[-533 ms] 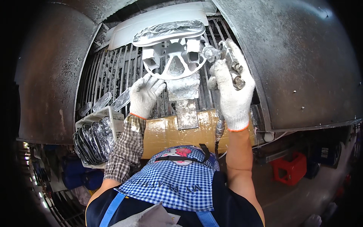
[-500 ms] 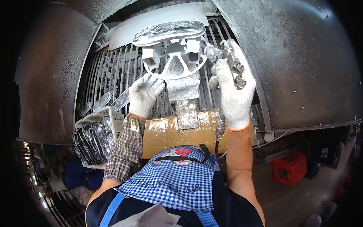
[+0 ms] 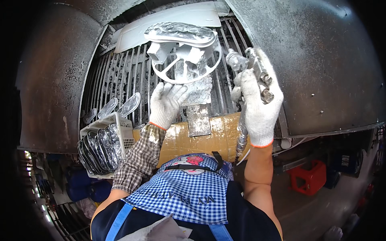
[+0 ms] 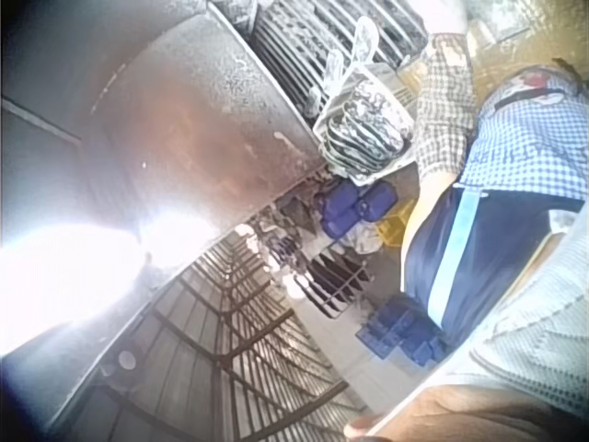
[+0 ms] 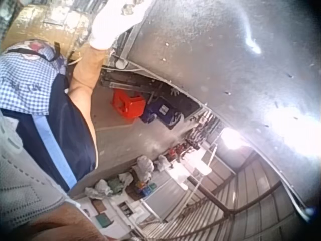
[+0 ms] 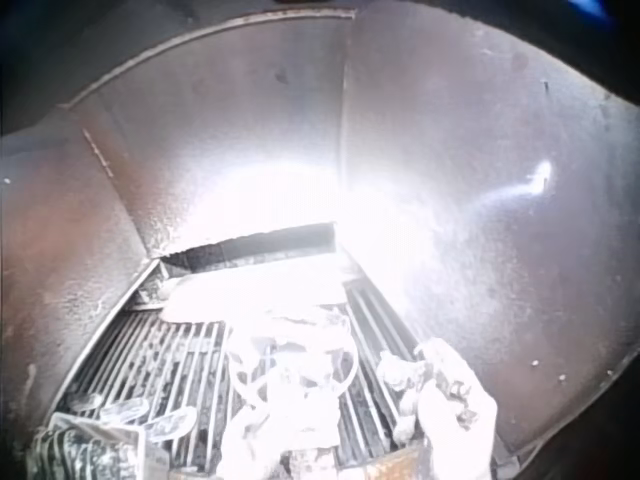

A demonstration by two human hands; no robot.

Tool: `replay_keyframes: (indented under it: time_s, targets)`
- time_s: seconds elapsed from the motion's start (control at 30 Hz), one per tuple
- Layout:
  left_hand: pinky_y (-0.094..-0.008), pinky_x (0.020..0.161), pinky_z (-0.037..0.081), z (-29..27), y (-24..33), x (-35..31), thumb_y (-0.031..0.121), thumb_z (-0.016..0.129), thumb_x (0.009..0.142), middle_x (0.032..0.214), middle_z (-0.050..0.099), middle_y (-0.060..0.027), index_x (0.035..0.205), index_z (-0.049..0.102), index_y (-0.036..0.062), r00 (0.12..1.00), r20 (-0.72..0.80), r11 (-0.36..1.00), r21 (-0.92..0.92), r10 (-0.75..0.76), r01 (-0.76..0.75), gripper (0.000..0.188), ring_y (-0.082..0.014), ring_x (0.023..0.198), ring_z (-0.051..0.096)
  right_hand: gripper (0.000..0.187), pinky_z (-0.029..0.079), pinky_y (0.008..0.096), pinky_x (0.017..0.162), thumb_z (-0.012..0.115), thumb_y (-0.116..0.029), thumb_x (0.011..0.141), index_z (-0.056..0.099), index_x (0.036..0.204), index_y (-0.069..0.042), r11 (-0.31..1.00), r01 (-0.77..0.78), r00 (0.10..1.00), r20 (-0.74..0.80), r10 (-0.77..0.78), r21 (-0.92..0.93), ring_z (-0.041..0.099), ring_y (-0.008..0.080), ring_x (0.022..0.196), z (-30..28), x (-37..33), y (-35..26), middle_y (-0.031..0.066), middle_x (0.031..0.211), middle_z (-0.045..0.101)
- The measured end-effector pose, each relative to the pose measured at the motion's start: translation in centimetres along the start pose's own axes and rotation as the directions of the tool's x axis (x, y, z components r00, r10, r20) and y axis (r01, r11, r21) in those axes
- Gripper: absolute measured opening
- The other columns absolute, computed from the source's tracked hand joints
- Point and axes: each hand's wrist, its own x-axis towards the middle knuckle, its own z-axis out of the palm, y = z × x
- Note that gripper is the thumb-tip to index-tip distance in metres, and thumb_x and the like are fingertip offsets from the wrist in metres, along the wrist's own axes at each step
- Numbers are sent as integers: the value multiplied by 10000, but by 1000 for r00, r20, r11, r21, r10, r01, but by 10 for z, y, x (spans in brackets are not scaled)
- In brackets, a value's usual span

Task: The person repeatedly picks up small plastic parts from a white basket, sprays them with a paint gun, and places them on a metal grate. The process involves handling the parts one by one, applying a white coating, and arranging them on the grate to dry.

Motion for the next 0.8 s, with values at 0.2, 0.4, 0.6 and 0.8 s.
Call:
replay_keyframes:
  time_s: [0.2,0.4,0.6,0.8]
  targets:
    - [-563,1183,446,9,4,-2,419,592,1043,1484,535,-316,1514,403,-93,1000,7,1000,-20,-16,17,721,-448,1376,551,537,556,247,782,639,-101,1065,483,1550,65,999,-6,1000,-11,6,-52,650,87,887,-2,-4,-2,135,1264,706]
    - [-556,1171,459,-1,25,-1,441,576,1048,1528,502,-332,1539,372,-112,1000,30,1000,-12,-10,11,767,-448,1395,541,549,550,228,775,639,-99,1065,470,1562,60,995,36,999,17,-34,-96,643,69,870,-7,-8,-2,114,1207,720]
    - [-587,1160,462,-4,41,1,430,592,1048,1552,472,-343,1545,356,-95,999,2,999,10,54,-54,761,-465,1419,521,547,550,230,774,643,-96,1059,479,1559,54,998,-35,998,46,38,-57,651,75,885,-7,-10,-5,85,1148,713]
    - [-588,1122,496,-4,57,5,421,631,1032,1480,533,-366,1305,508,-38,989,-74,991,46,128,-125,547,-498,1367,558,523,541,218,699,640,-89,1053,508,1544,34,992,-89,996,22,88,86,638,62,820,1,-11,-7,48,996,701]
